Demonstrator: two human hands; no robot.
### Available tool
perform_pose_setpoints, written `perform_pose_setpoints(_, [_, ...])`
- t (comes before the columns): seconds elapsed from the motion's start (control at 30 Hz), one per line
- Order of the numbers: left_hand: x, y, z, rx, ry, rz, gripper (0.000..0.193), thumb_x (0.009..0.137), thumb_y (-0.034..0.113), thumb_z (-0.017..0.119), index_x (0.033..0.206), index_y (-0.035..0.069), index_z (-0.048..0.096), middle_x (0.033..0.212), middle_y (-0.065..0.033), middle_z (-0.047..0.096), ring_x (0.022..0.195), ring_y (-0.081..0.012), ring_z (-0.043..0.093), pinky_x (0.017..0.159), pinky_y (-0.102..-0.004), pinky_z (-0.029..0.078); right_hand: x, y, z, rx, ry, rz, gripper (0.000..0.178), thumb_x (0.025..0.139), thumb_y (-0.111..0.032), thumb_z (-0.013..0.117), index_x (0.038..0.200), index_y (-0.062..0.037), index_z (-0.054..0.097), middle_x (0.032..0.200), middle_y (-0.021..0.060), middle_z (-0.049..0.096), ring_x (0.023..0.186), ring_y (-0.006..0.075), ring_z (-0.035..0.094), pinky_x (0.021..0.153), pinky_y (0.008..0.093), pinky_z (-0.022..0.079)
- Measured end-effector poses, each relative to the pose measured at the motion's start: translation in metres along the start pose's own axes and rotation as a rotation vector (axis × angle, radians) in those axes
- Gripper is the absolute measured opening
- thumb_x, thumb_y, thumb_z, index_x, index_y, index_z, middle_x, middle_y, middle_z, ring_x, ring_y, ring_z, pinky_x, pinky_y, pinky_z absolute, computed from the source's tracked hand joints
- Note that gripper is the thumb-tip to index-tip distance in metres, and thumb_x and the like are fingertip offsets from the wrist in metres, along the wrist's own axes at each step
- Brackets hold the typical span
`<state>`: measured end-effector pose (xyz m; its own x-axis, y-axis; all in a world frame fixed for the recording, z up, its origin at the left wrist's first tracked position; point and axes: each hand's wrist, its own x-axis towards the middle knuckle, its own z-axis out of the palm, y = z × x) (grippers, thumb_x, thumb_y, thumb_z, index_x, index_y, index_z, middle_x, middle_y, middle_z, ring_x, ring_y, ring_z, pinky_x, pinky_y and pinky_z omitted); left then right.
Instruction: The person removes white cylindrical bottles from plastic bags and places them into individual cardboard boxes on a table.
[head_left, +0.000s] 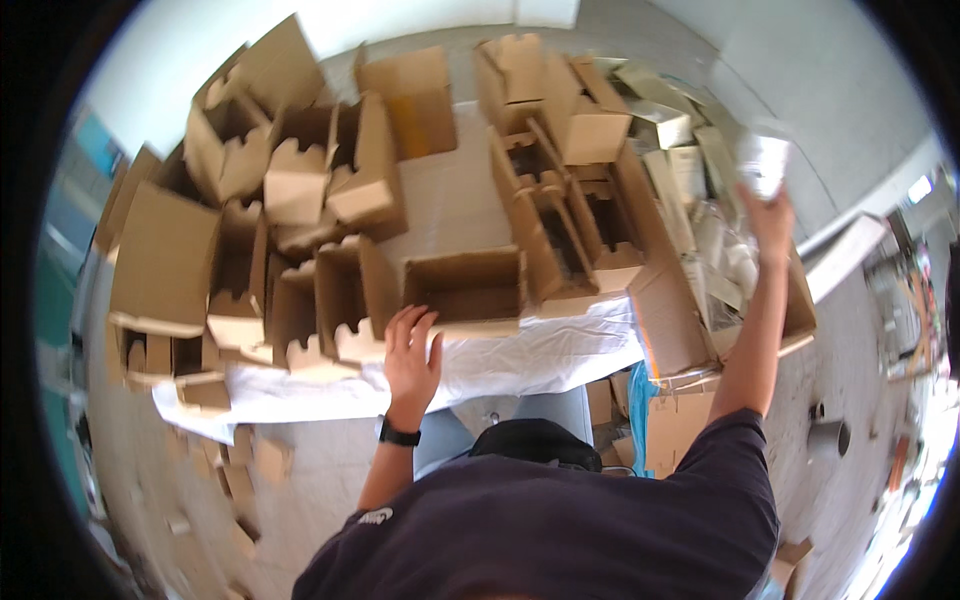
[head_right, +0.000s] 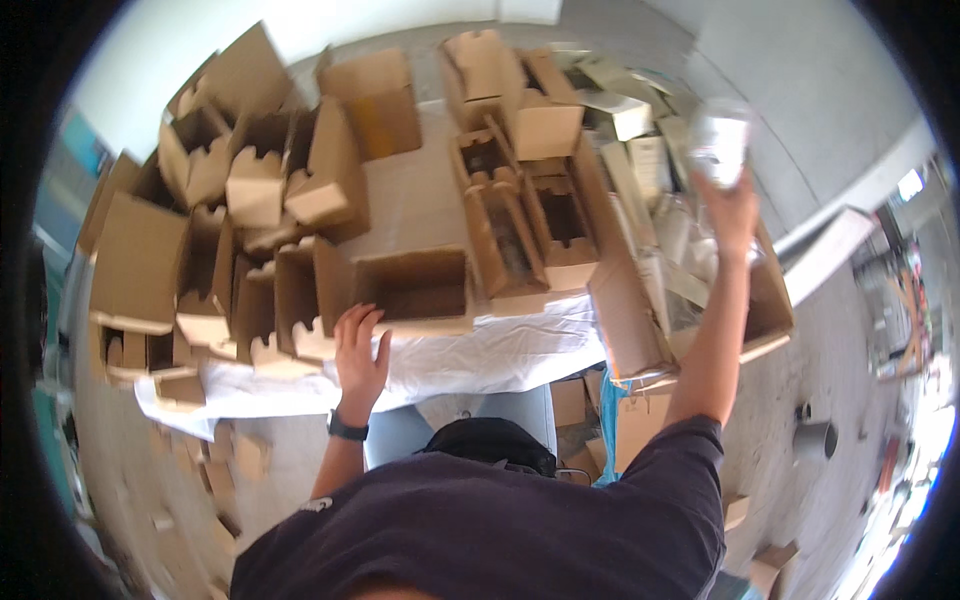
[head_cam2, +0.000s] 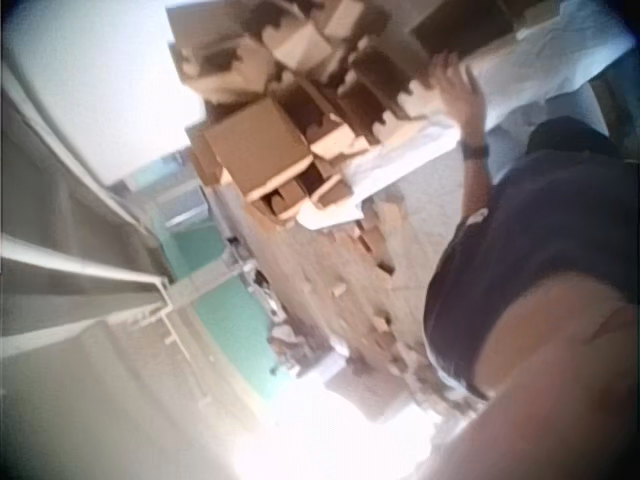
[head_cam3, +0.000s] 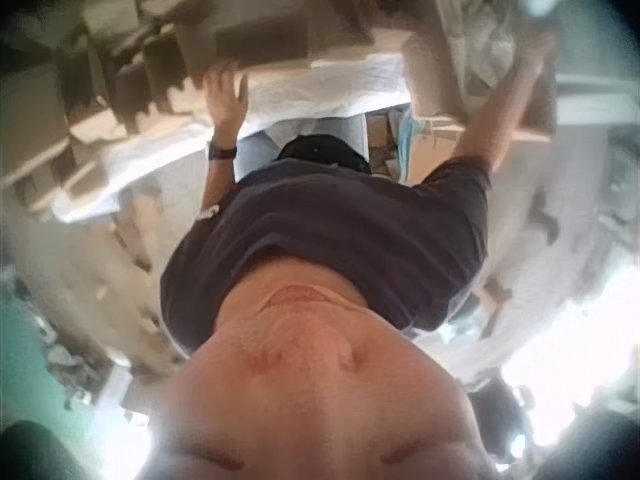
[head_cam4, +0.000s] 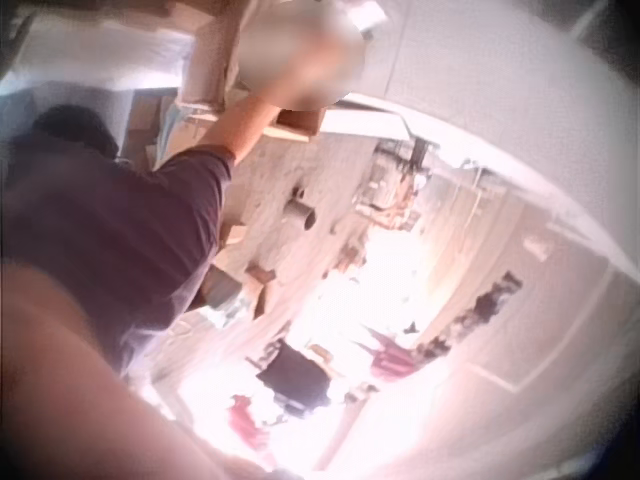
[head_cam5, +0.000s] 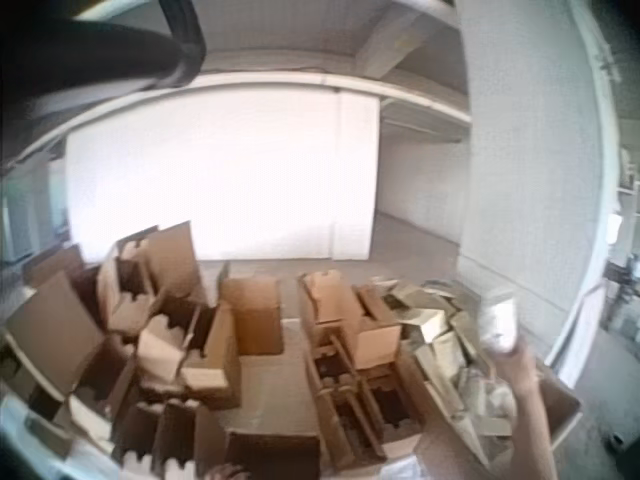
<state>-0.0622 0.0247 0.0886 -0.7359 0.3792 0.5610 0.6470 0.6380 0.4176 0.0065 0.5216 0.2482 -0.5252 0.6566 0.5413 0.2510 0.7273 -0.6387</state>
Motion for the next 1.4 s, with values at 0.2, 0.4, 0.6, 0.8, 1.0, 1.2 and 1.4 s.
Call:
perform_pose_setpoints(0.2, [-0.011,-0.003,-0.006,0.025,0.009,-0.033,0.033,0.081,0.006,0.065,0.113,0.008,0.058,0.12,-0.0092,0.055,0.118,-0.0316,0.049,0.095,-0.0406,0.046,-0.041,-0.114,0.003,1.189,-0.039,-0.053,0.039,0.095,-0.012,0.058,0.129,0.0024,0.047,0.128,0.0178,0.054,0.123,0.0259,0.05,0.111,0.0484,0.034])
perform_pose_setpoints(0.4, [-0.006,-0.001,-0.004,-0.05,0.009,-0.053,0.034,0.082,0.007,0.064,0.115,0.009,0.058,0.121,-0.0096,0.055,0.12,-0.0313,0.049,0.096,-0.0403,0.045,-0.129,-0.157,0.085,1.705,-0.611,-0.214,0.049,0.091,-0.03,0.063,0.136,-0.0192,0.047,0.139,0.0076,0.044,0.134,0.0246,0.037,0.115,0.0544,0.024])
perform_pose_setpoints(0.6, [-0.003,-0.003,-0.014,-0.084,-0.011,-0.037,0.042,0.085,0.008,0.062,0.125,0.005,0.051,0.127,-0.0134,0.053,0.124,-0.0326,0.047,0.1,-0.0407,0.043,-0.21,-0.171,0.188,1.482,-0.76,0.323,0.052,0.083,-0.002,0.069,0.13,-0.0042,0.046,0.121,0.0077,0.057,0.114,0.0182,0.053,0.097,0.0321,0.042])
perform_pose_setpoints(0.8, [-0.008,-0.012,-0.018,0.027,-0.004,-0.072,0.033,0.085,0.002,0.058,0.118,0.006,0.056,0.128,-0.0126,0.052,0.129,-0.0301,0.046,0.097,-0.0377,0.047,-0.206,-0.134,0.222,0.896,-0.706,-0.005,0.048,0.08,-0.007,0.076,0.121,-0.0015,0.051,0.103,0.005,0.063,0.094,0.0143,0.061,0.084,0.0307,0.049])
perform_pose_setpoints(1.0, [-0.003,-0.008,-0.001,0.007,0.035,-0.134,0.015,0.086,0.006,0.061,0.101,0.005,0.057,0.118,-0.0123,0.057,0.123,-0.0317,0.052,0.089,-0.0398,0.051,-0.195,-0.149,0.212,0.609,-0.99,-0.379,0.049,0.073,-0.014,0.079,0.116,-0.004,0.057,0.101,0.0141,0.066,0.089,0.0258,0.065,0.078,0.0368,0.05])
perform_pose_setpoints(1.2, [-0.002,-0.006,-0.001,0.044,0.052,-0.112,0.011,0.085,0.009,0.063,0.094,0.006,0.057,0.114,-0.0116,0.06,0.119,-0.0324,0.055,0.082,-0.0411,0.053,-0.19,-0.172,0.216,-0.02,-1.177,-0.61,0.05,0.069,-0.021,0.078,0.113,-0.0107,0.057,0.102,0.0163,0.067,0.099,0.0364,0.062,0.081,0.0476,0.05])
perform_pose_setpoints(1.4, [0.01,-0.02,-0.002,0.059,0.16,-0.086,0.007,0.084,0.003,0.06,0.09,0.006,0.059,0.113,-0.0127,0.062,0.12,-0.0333,0.054,0.08,-0.0419,0.053,-0.184,-0.188,0.237,-0.046,-1.05,-0.744,0.047,0.071,-0.015,0.071,0.115,-0.0101,0.058,0.1,0.0164,0.067,0.096,0.036,0.064,0.078,0.0472,0.052])
